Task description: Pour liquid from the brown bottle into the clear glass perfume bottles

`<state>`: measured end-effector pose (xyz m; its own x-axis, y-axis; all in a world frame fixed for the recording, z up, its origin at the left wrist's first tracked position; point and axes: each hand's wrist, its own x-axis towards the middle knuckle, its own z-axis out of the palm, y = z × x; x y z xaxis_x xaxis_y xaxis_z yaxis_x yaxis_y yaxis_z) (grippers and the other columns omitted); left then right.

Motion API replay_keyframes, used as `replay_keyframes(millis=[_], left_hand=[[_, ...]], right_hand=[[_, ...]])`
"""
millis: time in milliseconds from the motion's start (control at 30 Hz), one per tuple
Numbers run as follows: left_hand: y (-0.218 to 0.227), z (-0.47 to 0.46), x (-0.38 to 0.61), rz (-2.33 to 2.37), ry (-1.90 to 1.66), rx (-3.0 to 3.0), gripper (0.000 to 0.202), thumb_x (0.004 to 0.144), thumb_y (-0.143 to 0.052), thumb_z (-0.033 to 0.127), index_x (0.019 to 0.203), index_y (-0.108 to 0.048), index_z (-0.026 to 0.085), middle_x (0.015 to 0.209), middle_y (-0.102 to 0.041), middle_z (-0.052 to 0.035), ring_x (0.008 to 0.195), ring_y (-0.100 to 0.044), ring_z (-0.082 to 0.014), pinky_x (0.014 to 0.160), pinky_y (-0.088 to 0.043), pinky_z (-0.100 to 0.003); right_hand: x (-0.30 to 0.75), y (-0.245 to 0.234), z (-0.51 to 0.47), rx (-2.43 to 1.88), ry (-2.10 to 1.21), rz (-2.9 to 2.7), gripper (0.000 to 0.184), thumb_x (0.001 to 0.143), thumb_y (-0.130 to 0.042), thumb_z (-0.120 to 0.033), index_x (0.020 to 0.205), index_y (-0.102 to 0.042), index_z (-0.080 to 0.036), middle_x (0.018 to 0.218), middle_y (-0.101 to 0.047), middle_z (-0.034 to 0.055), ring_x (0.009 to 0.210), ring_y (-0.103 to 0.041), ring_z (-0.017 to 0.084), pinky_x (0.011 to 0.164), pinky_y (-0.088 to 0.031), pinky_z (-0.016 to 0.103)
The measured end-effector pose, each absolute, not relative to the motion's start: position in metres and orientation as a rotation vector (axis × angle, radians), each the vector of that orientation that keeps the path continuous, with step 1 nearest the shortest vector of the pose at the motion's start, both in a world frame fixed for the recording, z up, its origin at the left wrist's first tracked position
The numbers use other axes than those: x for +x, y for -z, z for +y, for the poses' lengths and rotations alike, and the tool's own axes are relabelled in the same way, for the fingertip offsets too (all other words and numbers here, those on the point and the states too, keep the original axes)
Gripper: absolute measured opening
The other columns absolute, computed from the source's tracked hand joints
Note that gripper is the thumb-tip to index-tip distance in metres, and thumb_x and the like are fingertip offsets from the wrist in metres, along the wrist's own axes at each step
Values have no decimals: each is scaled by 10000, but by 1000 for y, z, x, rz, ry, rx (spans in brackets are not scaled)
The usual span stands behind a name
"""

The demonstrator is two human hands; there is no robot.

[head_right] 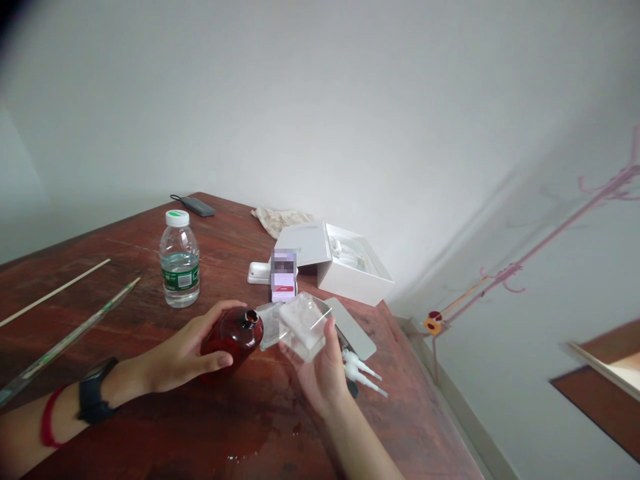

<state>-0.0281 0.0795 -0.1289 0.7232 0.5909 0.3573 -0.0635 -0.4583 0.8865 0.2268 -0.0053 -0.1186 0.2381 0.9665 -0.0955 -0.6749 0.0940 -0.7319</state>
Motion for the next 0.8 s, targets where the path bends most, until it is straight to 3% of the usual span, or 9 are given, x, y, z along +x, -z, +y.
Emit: replay_keyframes(millis=[333, 500, 800], left_hand=[[129, 80, -28, 399, -818, 1922, 719, 985, -735, 568, 1532, -421, 223, 1441, -695, -169, 1270, -710, -351, 1167, -505, -501], [130, 81, -28, 388, -812, 1924, 724, 992, -726, 569, 1544, -405, 228, 1445, -692, -166, 1276, -707, -349, 1163, -508, -495], [131, 80, -28, 391, -818, 1912, 726, 990, -722, 584, 1539, -407, 229, 1439, -693, -164, 1271, -705, -349, 1180, -491, -513]], right_hand=[[220, 109, -6, -786, -1299, -396, 650, 682, -963, -628, 1180, -776, -254, 1074, -871, 63, 894, -838, 251, 683, -695, 328], [222, 111, -6, -777, -1297, -400, 609, 756, -917, -615, 1218, -756, -254, 1099, -863, 68, 920, -832, 259, 695, -694, 343], [229, 117, -12, -727, -1338, -493, 543, 747, -939, -442, 1230, -760, -269, 1163, -853, 56, 1013, -817, 274, 779, -692, 384]])
